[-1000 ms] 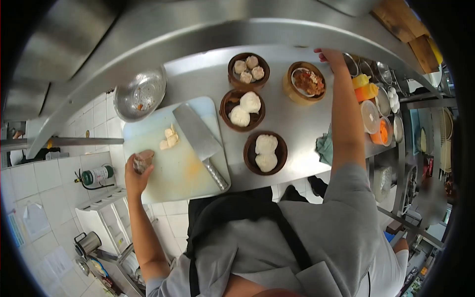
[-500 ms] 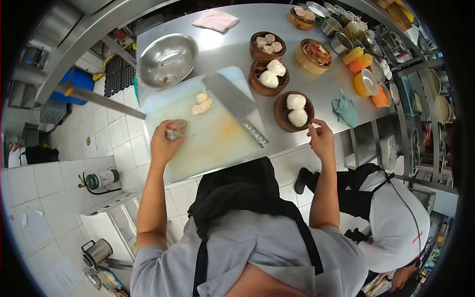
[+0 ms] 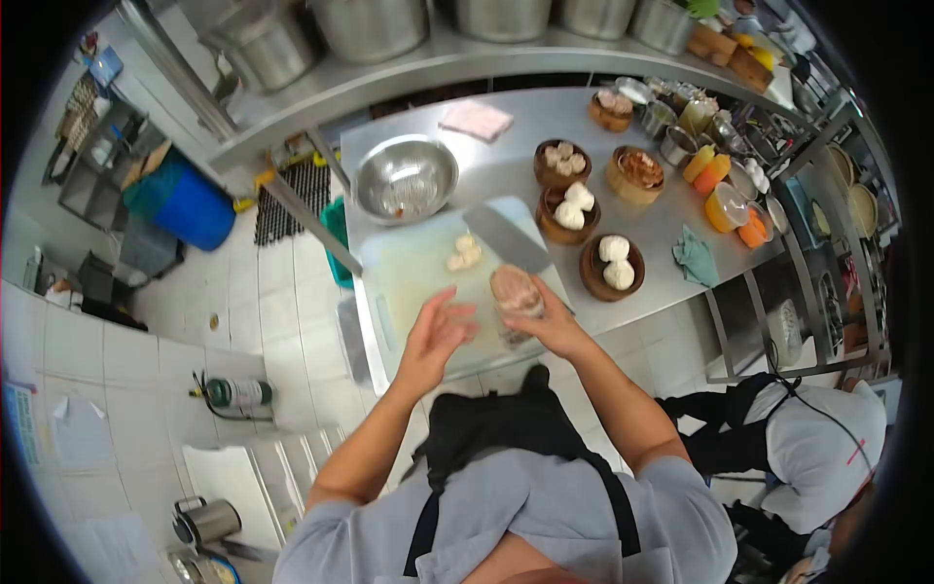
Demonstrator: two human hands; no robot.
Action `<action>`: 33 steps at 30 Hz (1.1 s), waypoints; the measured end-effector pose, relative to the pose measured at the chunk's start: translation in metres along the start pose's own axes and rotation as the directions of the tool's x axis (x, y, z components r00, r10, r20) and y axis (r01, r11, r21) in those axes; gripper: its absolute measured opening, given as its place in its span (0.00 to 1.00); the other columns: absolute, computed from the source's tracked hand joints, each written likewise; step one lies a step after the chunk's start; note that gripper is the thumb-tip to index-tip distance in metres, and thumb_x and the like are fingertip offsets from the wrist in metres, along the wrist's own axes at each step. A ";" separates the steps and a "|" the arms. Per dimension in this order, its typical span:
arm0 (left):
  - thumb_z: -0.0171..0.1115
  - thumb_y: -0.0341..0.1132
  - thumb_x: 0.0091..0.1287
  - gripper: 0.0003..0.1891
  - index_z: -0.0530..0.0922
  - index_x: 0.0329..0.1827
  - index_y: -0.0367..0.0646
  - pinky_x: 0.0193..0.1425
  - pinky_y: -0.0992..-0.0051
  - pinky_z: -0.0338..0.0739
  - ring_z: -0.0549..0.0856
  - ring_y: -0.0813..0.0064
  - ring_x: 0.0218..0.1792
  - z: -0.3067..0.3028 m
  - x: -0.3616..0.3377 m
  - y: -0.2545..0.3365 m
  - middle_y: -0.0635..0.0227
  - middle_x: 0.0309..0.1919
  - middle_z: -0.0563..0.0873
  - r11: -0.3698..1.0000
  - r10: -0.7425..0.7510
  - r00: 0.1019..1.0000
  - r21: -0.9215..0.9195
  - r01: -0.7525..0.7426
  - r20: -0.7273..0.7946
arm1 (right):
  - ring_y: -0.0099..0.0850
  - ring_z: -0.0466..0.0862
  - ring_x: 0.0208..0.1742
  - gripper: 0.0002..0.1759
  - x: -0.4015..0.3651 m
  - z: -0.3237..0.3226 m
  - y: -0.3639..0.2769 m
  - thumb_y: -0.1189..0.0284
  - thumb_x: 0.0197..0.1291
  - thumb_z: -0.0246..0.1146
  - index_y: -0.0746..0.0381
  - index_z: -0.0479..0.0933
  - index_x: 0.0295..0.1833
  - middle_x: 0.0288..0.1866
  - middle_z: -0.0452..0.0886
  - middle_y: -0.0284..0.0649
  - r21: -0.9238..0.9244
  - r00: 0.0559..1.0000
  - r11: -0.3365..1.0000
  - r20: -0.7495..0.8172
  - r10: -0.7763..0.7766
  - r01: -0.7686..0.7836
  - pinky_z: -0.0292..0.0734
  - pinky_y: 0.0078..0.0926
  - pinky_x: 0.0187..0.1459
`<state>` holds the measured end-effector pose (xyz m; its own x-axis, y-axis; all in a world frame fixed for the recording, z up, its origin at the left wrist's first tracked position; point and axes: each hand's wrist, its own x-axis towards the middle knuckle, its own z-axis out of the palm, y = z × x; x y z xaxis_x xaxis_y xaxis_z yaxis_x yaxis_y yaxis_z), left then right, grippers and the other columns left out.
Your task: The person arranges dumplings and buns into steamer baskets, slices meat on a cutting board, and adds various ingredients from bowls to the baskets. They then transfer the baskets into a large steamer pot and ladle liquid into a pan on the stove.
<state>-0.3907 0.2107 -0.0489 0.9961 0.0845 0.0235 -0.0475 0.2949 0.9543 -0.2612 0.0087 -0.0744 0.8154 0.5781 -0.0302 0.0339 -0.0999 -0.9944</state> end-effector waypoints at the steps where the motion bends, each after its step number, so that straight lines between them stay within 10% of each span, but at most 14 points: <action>1: 0.57 0.26 0.71 0.28 0.60 0.73 0.41 0.57 0.69 0.77 0.82 0.66 0.53 -0.010 -0.012 0.008 0.55 0.59 0.78 0.998 -0.010 1.000 0.060 0.010 -0.007 | 0.36 0.74 0.65 0.51 -0.004 -0.007 -0.001 0.62 0.50 0.77 0.68 0.57 0.73 0.64 0.74 0.47 0.062 0.999 0.998 0.039 0.027 -0.029 0.68 0.31 0.66; 6: 0.57 0.27 0.72 0.19 0.70 0.64 0.35 0.52 0.71 0.80 0.85 0.68 0.47 -0.039 -0.130 0.038 0.57 0.46 0.85 0.971 -0.142 0.912 0.124 0.204 -0.385 | 0.30 0.73 0.62 0.45 -0.042 -0.043 -0.014 0.65 0.47 0.78 0.64 0.63 0.68 0.61 0.74 0.41 -0.039 0.997 0.996 -0.016 0.074 -0.074 0.68 0.30 0.64; 9: 0.58 0.27 0.72 0.15 0.73 0.59 0.34 0.48 0.74 0.80 0.85 0.72 0.42 -0.052 -0.139 0.035 0.60 0.41 0.86 0.924 -0.267 0.917 0.191 0.330 -0.296 | 0.31 0.74 0.63 0.44 -0.064 -0.069 -0.005 0.64 0.47 0.77 0.64 0.64 0.68 0.60 0.75 0.42 -0.048 0.983 0.994 -0.162 0.087 -0.096 0.68 0.31 0.64; 12: 0.61 0.25 0.70 0.12 0.76 0.55 0.34 0.47 0.78 0.79 0.84 0.78 0.39 -0.072 -0.081 -0.017 0.65 0.38 0.86 0.826 -0.076 0.994 0.552 0.110 -0.083 | 0.32 0.75 0.62 0.43 -0.078 -0.104 0.006 0.64 0.46 0.77 0.64 0.66 0.67 0.60 0.76 0.43 -0.060 0.960 0.997 -0.279 0.020 -0.038 0.69 0.31 0.64; 24: 0.60 0.21 0.67 0.18 0.74 0.59 0.36 0.54 0.72 0.78 0.85 0.74 0.44 0.120 0.107 -0.039 0.63 0.41 0.86 0.823 -0.098 0.876 0.533 -0.196 0.473 | 0.32 0.77 0.59 0.45 -0.063 -0.384 -0.017 0.65 0.45 0.77 0.67 0.64 0.68 0.58 0.78 0.41 -0.182 0.781 0.982 -0.605 -0.159 0.059 0.72 0.31 0.62; 27: 0.62 0.22 0.66 0.18 0.74 0.59 0.36 0.53 0.74 0.78 0.85 0.75 0.44 0.141 0.146 -0.059 0.64 0.41 0.86 0.773 -0.131 0.911 0.616 -0.153 0.391 | 0.36 0.79 0.58 0.45 -0.018 -0.525 0.003 0.66 0.46 0.76 0.66 0.63 0.69 0.58 0.78 0.45 -0.659 0.666 0.751 -0.540 -0.515 0.046 0.74 0.33 0.60; 33: 0.63 0.24 0.67 0.17 0.74 0.59 0.36 0.49 0.77 0.78 0.84 0.78 0.40 0.202 0.199 -0.062 0.65 0.38 0.86 0.704 -0.138 0.989 0.699 0.130 -0.044 | 0.45 0.83 0.56 0.40 0.108 -0.757 -0.002 0.65 0.47 0.74 0.63 0.65 0.65 0.54 0.82 0.52 -0.771 0.593 0.630 -0.553 -0.585 -0.098 0.77 0.36 0.57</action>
<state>-0.1750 0.0173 -0.0432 0.9889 0.0849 -0.1219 0.1471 -0.4464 0.8827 0.2647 -0.5419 0.0004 0.7837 -0.0468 0.6193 0.3865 -0.7439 -0.5452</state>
